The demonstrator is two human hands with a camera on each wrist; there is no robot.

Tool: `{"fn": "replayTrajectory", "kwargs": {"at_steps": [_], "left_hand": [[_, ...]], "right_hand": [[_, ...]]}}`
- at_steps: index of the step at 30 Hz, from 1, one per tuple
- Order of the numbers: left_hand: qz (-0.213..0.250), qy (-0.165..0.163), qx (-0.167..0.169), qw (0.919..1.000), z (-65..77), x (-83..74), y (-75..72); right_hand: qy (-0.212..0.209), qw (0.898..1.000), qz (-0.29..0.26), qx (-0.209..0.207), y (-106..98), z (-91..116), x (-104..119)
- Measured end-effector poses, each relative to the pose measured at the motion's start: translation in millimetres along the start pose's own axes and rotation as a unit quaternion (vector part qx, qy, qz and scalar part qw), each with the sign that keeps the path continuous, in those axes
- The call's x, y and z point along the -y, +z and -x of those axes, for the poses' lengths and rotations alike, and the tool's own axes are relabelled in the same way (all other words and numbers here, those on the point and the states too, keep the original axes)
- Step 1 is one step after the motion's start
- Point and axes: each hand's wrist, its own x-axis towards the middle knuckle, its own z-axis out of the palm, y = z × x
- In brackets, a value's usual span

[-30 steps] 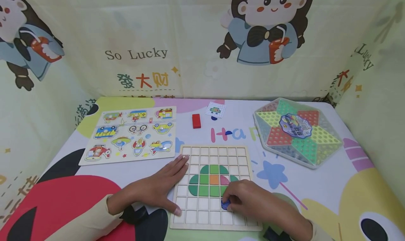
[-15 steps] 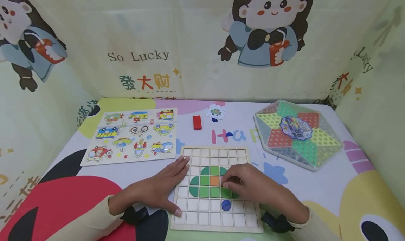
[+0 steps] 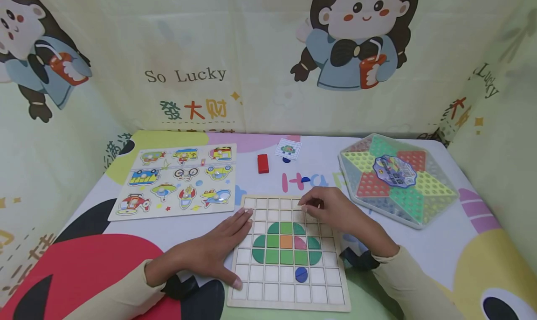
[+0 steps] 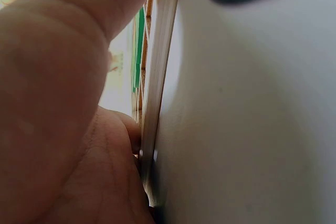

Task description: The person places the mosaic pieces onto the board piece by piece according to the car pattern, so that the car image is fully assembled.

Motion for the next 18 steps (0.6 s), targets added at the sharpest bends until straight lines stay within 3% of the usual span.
{"fn": "replayTrajectory", "kwargs": {"at_steps": [9,18], "left_hand": [[-0.003,0.000,-0.001,1.0000,-0.1,-0.2,-0.1],[0.000,-0.001,0.000,1.0000,0.8,-2.9,-1.9]], "right_hand": [[0.028,0.999,-0.002,-0.037,-3,-18,-15],[0.067,0.997,-0.008,-0.046,-4,-36,-31]]}}
